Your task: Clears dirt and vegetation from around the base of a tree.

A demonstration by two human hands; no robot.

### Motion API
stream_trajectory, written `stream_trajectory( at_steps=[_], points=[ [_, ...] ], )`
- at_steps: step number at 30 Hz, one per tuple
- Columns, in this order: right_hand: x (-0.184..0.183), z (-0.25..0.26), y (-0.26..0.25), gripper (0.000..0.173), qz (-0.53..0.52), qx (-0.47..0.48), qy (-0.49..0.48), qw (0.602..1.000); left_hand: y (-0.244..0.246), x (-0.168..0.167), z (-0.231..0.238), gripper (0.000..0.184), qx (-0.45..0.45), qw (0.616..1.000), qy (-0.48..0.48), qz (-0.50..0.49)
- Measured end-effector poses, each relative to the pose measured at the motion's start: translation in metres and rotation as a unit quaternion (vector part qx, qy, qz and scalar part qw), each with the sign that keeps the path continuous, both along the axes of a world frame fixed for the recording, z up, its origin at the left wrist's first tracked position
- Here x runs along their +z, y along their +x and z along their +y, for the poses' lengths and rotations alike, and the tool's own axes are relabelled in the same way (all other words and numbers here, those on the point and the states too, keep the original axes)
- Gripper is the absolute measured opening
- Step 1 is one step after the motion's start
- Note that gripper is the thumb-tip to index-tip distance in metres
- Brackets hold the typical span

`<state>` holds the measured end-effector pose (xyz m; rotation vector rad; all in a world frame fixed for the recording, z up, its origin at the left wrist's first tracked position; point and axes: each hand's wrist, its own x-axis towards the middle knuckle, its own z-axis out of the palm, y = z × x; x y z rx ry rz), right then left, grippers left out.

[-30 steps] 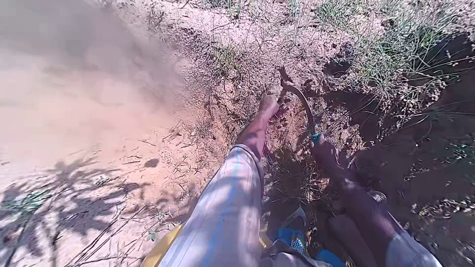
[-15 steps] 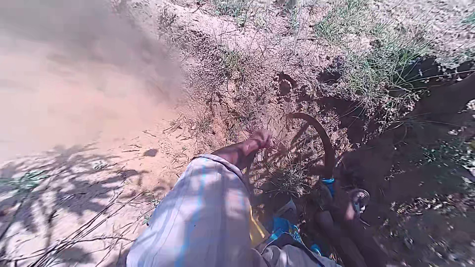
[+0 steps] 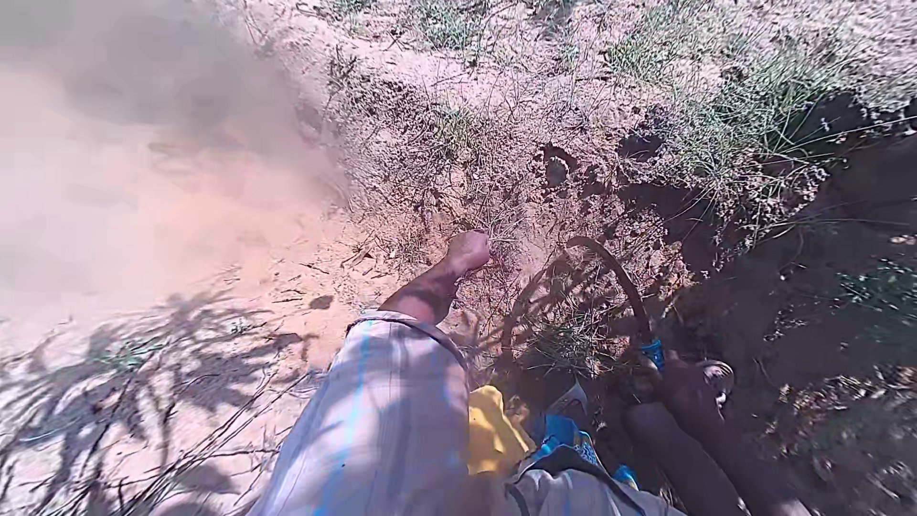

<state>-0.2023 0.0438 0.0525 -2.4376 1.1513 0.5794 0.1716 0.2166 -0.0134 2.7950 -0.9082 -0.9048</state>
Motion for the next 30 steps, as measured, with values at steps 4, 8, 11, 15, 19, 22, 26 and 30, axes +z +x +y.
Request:
stream_trajectory(
  at_steps=[4, 8, 11, 15, 19, 22, 26, 30],
  points=[
    [0.011, 0.001, 0.087, 0.055, -0.106, 0.067, 0.029, 0.992, -0.008, 0.003, -0.008, 0.040, -0.008, 1.000, 0.022, -0.022],
    [-0.018, 0.007, 0.145, 0.056, -0.034, 0.076, 0.035, 0.996, -0.007, -0.001, -0.003, 0.043, 0.011, 0.998, -0.020, -0.064],
    [-0.052, 0.004, 0.098, 0.059, 0.035, 0.038, 0.070, 0.996, -0.004, 0.012, 0.001, 0.045, 0.027, 0.999, 0.037, -0.027],
    [-0.066, 0.014, -0.033, 0.057, -0.007, 0.036, 0.031, 0.999, 0.004, -0.014, 0.038, 0.045, 0.013, 0.996, 0.085, -0.004],
    [-0.036, 0.022, -0.088, 0.055, -0.061, -0.038, 0.054, 0.996, 0.003, -0.021, 0.039, 0.043, -0.009, 0.989, 0.149, 0.008],
    [-0.002, 0.005, -0.100, 0.052, -0.122, -0.034, 0.042, 0.991, -0.013, -0.003, 0.007, 0.041, -0.068, 0.991, 0.107, -0.040],
    [0.055, -0.003, -0.131, 0.045, -0.214, -0.065, -0.019, 0.974, -0.050, 0.003, -0.061, 0.035, -0.164, 0.985, 0.003, -0.055],
    [0.073, 0.021, -0.173, 0.050, -0.196, -0.128, -0.024, 0.972, -0.147, 0.006, -0.056, 0.030, -0.140, 0.960, -0.228, -0.085]
  ],
)
